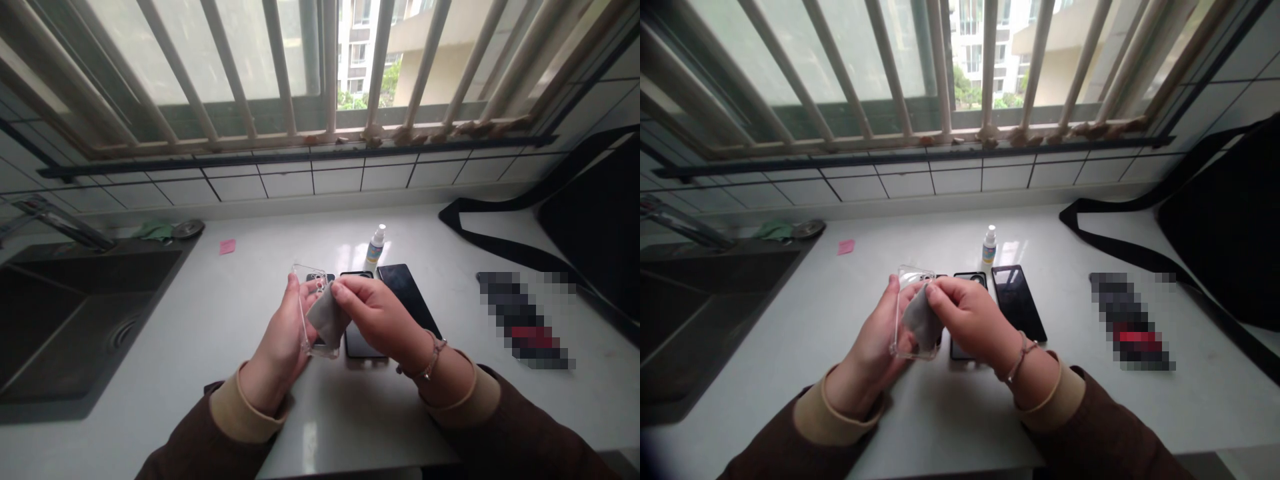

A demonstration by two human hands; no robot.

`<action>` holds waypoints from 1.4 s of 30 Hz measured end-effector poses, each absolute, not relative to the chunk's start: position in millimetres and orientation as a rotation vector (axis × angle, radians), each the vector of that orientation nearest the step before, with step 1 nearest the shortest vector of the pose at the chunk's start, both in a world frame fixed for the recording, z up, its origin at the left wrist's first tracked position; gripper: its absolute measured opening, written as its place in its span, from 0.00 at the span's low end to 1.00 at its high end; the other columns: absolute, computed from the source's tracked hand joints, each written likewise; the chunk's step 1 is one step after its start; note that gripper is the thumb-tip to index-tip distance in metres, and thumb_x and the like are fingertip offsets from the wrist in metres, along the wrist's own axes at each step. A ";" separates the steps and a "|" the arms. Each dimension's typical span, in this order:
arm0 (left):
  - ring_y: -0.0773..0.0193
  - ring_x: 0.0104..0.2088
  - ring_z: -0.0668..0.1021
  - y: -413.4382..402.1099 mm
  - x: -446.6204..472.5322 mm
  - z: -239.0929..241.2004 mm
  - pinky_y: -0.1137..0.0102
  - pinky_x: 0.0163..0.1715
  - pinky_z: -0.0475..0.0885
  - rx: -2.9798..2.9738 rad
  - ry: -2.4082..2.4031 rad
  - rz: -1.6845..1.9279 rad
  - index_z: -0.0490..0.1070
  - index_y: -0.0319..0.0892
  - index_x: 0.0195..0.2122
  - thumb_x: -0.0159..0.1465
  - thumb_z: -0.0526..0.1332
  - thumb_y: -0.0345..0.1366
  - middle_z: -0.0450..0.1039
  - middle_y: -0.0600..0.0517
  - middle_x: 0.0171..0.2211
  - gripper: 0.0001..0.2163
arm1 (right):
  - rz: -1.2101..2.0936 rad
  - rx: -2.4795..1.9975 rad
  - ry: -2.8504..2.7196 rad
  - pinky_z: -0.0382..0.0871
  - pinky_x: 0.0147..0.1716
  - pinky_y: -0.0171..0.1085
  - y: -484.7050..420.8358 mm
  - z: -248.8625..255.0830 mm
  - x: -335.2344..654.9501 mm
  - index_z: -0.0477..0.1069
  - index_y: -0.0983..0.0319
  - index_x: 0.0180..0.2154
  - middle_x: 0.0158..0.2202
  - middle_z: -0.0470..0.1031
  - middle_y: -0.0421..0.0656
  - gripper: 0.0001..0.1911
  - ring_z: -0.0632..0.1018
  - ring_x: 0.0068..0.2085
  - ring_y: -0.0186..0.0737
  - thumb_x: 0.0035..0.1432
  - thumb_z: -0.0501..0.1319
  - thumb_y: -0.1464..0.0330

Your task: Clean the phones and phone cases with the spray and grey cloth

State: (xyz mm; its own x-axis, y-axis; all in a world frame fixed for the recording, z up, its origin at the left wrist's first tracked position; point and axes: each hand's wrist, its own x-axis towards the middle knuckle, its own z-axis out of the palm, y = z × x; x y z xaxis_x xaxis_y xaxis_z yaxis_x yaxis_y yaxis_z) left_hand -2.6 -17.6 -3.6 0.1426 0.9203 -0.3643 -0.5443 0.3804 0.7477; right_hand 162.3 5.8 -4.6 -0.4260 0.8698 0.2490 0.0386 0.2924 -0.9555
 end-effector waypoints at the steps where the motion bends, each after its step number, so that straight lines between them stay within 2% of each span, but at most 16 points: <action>1: 0.62 0.31 0.81 -17.5 -2.7 -3.5 0.69 0.30 0.77 0.528 0.917 1.102 0.72 0.38 0.55 0.79 0.44 0.55 0.79 0.42 0.41 0.27 | 1.248 -0.897 -1.613 0.72 0.33 0.36 8.0 -6.1 162.8 0.76 0.61 0.35 0.31 0.76 0.41 0.21 0.75 0.32 0.36 0.77 0.57 0.55; 3: 0.63 0.29 0.79 -17.5 -2.8 -3.7 0.71 0.26 0.75 0.565 0.956 1.054 0.71 0.38 0.55 0.79 0.43 0.57 0.78 0.43 0.39 0.28 | 1.236 -0.994 -1.454 0.74 0.34 0.37 12.0 -8.2 164.2 0.76 0.61 0.37 0.33 0.77 0.42 0.22 0.77 0.34 0.38 0.76 0.58 0.52; 6: 0.62 0.29 0.79 -18.3 -2.4 -4.8 0.72 0.26 0.74 0.582 1.004 1.003 0.71 0.37 0.55 0.78 0.44 0.58 0.76 0.45 0.36 0.29 | 1.118 -1.084 -1.430 0.76 0.36 0.38 14.4 -9.7 166.6 0.77 0.61 0.42 0.36 0.79 0.44 0.21 0.79 0.36 0.40 0.75 0.58 0.52; 9: 0.63 0.30 0.79 -19.4 -1.3 -6.7 0.72 0.26 0.75 0.595 0.978 0.976 0.72 0.37 0.54 0.79 0.45 0.57 0.76 0.45 0.37 0.28 | 0.819 -1.175 -1.711 0.73 0.37 0.39 12.5 -12.3 165.9 0.78 0.60 0.45 0.34 0.80 0.43 0.14 0.79 0.34 0.40 0.77 0.58 0.59; 12: 0.63 0.30 0.79 -19.8 -0.5 -7.8 0.72 0.27 0.74 0.571 0.977 1.002 0.75 0.36 0.49 0.80 0.45 0.54 0.76 0.45 0.36 0.27 | 0.597 -1.101 -2.093 0.73 0.42 0.41 10.6 -18.0 161.1 0.78 0.60 0.49 0.40 0.83 0.46 0.11 0.81 0.39 0.43 0.76 0.56 0.69; 16: 0.64 0.28 0.77 -19.5 -0.7 -6.4 0.72 0.27 0.74 0.495 0.981 1.031 0.76 0.36 0.43 0.81 0.44 0.52 0.77 0.45 0.33 0.28 | 0.513 -0.982 -2.318 0.74 0.45 0.42 12.2 -22.8 156.7 0.76 0.63 0.45 0.43 0.82 0.50 0.11 0.80 0.43 0.45 0.74 0.55 0.76; 21: 0.63 0.29 0.78 -20.2 -0.7 -4.4 0.71 0.29 0.75 0.493 0.894 1.116 0.77 0.36 0.40 0.80 0.45 0.52 0.76 0.45 0.32 0.28 | 0.418 -0.926 -2.303 0.73 0.45 0.44 11.8 -14.1 161.5 0.74 0.63 0.43 0.39 0.80 0.49 0.10 0.78 0.44 0.47 0.75 0.54 0.74; 30: 0.61 0.32 0.81 -18.8 0.1 2.5 0.68 0.35 0.78 0.513 0.845 1.257 0.78 0.35 0.48 0.80 0.49 0.50 0.81 0.43 0.36 0.25 | 0.400 -0.713 -2.271 0.76 0.50 0.47 6.0 -4.6 164.0 0.73 0.62 0.40 0.38 0.82 0.50 0.10 0.80 0.46 0.49 0.74 0.55 0.73; 35: 0.57 0.36 0.83 -16.3 -0.8 3.8 0.64 0.41 0.79 0.502 0.911 1.367 0.75 0.36 0.49 0.80 0.48 0.50 0.81 0.43 0.37 0.24 | 0.466 -0.634 -2.268 0.75 0.46 0.45 0.9 2.1 163.0 0.71 0.61 0.38 0.36 0.80 0.47 0.08 0.78 0.42 0.46 0.71 0.56 0.73; 38: 0.58 0.34 0.82 -15.8 -3.9 1.6 0.66 0.40 0.79 0.480 0.957 1.399 0.74 0.36 0.50 0.79 0.49 0.53 0.80 0.43 0.36 0.24 | 0.541 -0.613 -2.266 0.73 0.42 0.43 -2.4 5.9 163.3 0.69 0.59 0.35 0.33 0.77 0.45 0.08 0.76 0.38 0.44 0.69 0.57 0.73; 42: 0.60 0.33 0.81 -16.6 -5.2 3.0 0.69 0.35 0.78 0.481 1.005 1.407 0.73 0.37 0.52 0.79 0.51 0.54 0.79 0.44 0.36 0.24 | 0.653 -0.614 -2.278 0.72 0.41 0.43 -4.9 9.7 163.0 0.67 0.57 0.33 0.32 0.75 0.43 0.09 0.75 0.38 0.44 0.68 0.56 0.73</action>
